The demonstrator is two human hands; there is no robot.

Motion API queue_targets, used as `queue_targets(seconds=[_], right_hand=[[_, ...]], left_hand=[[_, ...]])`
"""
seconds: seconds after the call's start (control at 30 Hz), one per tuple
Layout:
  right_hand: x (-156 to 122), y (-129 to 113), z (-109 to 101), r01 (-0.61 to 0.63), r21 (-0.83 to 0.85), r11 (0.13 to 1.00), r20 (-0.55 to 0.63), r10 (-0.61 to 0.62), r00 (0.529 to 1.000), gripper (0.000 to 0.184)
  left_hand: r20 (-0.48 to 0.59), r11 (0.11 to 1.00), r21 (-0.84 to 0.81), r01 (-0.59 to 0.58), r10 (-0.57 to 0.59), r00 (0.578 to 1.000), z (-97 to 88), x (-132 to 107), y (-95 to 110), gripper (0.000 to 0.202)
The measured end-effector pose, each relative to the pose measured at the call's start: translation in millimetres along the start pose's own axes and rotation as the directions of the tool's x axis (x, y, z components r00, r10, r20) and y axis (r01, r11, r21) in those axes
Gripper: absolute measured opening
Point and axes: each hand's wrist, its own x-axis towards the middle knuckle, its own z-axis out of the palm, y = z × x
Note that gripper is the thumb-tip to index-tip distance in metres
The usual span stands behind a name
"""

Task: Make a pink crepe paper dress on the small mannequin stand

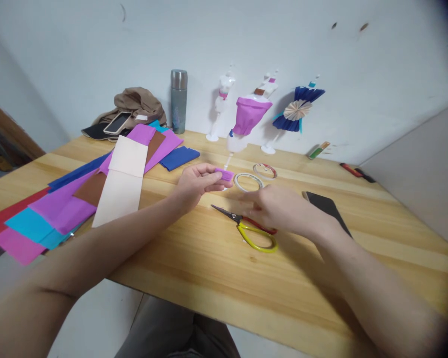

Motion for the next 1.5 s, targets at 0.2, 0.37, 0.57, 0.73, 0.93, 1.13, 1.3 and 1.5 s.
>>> queue_targets(seconds=[0.2,0.37,0.57,0.73,0.93,1.13,1.3,1.5], right_hand=[[18.7,14.0,7.6,0.004,0.285,0.958,-0.162,0.044,0.986,0.014],[23.7,7.0,25.2,0.080,0.730,0.679,-0.158,0.054,0.986,0.018],[17.9,-17.2,24.7,0.071,0.785,0.616,-0.180,0.117,0.977,0.032],[17.9,-22.2,28.1,0.041,0.809,0.587,-0.228,0.249,0.941,0.038],[17.4,-22.1,25.0,0.008,0.840,0.542,-0.172,0.252,0.952,0.040],[17.1,-21.4,23.4,-0.016,0.864,0.504,-0.142,0.274,0.951,0.039],[18.3,-23.1,25.5,-0.018,0.903,0.429,-0.110,0.271,0.956,0.037],[23.1,-22.0,35.5,-0.027,0.889,0.457,-0.118,0.286,0.951,0.035]], left_hand=[[-0.029,0.996,0.089,-0.003,0.005,1.000,-0.9,1.2,-0.3,0.018],[0.029,0.977,0.207,-0.044,0.039,0.999,-2.1,0.8,-2.8,0.020],[-0.006,0.970,0.242,-0.028,0.031,1.000,0.8,-4.0,-2.5,0.016],[0.045,0.964,0.264,-0.036,0.025,0.999,1.7,-4.3,-5.2,0.016],[0.055,0.955,0.293,-0.051,0.036,0.998,0.5,-3.9,-10.6,0.019],[0.126,0.951,0.303,-0.066,0.029,0.992,0.3,-6.1,-7.0,0.027],[0.076,0.943,0.330,-0.051,0.028,0.997,-0.1,-4.2,-8.8,0.019],[0.050,0.941,0.339,-0.024,0.008,0.999,-1.9,0.2,-14.6,0.015]])
